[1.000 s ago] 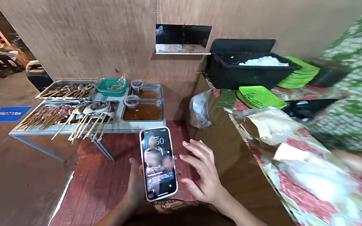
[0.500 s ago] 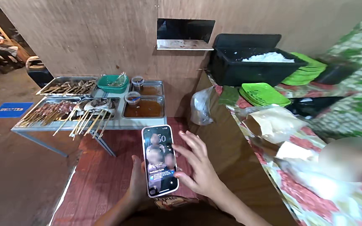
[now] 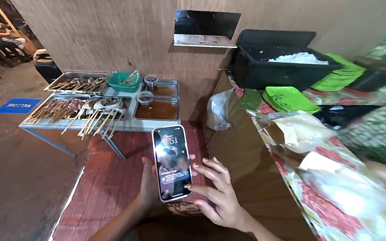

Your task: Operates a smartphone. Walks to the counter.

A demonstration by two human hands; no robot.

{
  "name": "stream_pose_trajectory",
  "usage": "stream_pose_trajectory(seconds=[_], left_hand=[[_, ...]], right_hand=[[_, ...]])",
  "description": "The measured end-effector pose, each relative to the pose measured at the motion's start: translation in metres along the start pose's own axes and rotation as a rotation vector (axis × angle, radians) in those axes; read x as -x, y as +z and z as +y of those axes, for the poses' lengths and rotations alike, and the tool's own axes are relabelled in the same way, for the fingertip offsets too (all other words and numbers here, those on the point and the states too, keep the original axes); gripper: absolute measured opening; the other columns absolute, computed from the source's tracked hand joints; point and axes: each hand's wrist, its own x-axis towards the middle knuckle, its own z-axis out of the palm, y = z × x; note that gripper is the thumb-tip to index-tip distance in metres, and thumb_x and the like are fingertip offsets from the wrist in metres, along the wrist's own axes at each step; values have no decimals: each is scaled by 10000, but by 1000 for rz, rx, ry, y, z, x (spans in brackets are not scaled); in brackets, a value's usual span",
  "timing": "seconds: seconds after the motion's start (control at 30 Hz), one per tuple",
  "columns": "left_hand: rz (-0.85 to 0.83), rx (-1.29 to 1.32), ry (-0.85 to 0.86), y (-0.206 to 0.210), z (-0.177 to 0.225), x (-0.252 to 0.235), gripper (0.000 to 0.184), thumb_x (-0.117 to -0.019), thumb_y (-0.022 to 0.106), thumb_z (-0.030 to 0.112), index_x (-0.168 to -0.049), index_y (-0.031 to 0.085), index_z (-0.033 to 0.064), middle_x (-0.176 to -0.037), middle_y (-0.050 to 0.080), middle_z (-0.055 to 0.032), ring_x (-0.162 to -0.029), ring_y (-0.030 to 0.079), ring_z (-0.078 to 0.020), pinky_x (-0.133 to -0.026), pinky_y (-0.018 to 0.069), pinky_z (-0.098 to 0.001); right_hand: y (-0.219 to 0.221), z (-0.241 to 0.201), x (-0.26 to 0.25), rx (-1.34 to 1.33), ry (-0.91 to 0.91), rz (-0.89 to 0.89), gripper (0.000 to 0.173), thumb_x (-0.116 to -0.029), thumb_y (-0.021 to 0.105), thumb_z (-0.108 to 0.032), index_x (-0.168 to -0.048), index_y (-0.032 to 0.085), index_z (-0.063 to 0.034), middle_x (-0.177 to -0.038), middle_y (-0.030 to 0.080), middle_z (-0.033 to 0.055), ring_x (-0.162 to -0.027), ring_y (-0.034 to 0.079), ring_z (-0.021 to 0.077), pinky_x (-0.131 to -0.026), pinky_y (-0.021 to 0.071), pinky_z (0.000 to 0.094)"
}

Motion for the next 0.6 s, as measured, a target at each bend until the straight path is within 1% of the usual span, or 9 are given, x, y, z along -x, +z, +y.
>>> stream_pose_trajectory(seconds=[0.13, 0.2, 0.3, 0.4, 0.47, 0.5, 0.6], left_hand=[[-34, 40, -20, -5, -2, 1, 763, -856, 421, 833, -1227, 740, 248, -1181, 753, -3, -1126, 699, -116, -993, 556, -345], [-5, 16, -25, -1, -2, 1, 745, -855, 426, 831, -1213, 744, 260, -1165, 757, 12, -1107, 704, -104, -982, 563, -335], [32, -16, -22, 1, -1, 2, 742, -846, 423, 839, -1194, 747, 269, -1143, 762, 19, -1087, 709, -94, -965, 569, -328], [26, -34, -24, -1, 0, 2, 752, -842, 418, 845, -1210, 739, 273, -1154, 760, 17, -1097, 707, -99, -970, 568, -334], [51, -41, -20, 2, 0, 1, 747, -838, 446, 837, -1188, 750, 251, -1133, 765, -2, -1077, 715, -110, -955, 576, -336], [39, -42, -19, 1, 0, 1, 748, -843, 446, 833, -1197, 748, 247, -1140, 763, -7, -1085, 712, -112, -963, 573, -339], [15, -38, -17, 1, 1, 0, 746, -849, 444, 830, -1217, 740, 253, -1163, 758, -2, -1108, 704, -112, -981, 564, -341]], right_hand=[[3, -1, -3, 8, 22, -76, 430, -1063, 382, -571, -1247, 649, -287, -1563, 439, -55, -1539, 246, 169, -1269, 157, 456], [4, -2, -5, -3, 21, -123, 458, -1059, 359, -594, -1280, 632, -300, -1595, 403, -39, -1555, 210, 178, -1272, 130, 476], [5, -2, -8, -8, 15, -132, 465, -1057, 363, -598, -1287, 631, -295, -1596, 401, -26, -1556, 206, 189, -1270, 122, 489], [6, -1, -9, 15, 26, -125, 479, -1052, 356, -612, -1292, 620, -291, -1599, 394, -33, -1558, 197, 187, -1270, 118, 489], [6, -1, -10, 21, 31, -138, 500, -1047, 349, -626, -1314, 612, -295, -1607, 386, -24, -1560, 196, 199, -1267, 119, 498], [6, -1, -10, 27, 39, -133, 507, -1045, 349, -629, -1318, 608, -290, -1607, 388, -19, -1559, 198, 201, -1266, 119, 499], [3, 0, -10, 69, 103, -68, 503, -1034, 377, -642, -1278, 627, -281, -1582, 431, -22, -1546, 242, 192, -1264, 147, 493]])
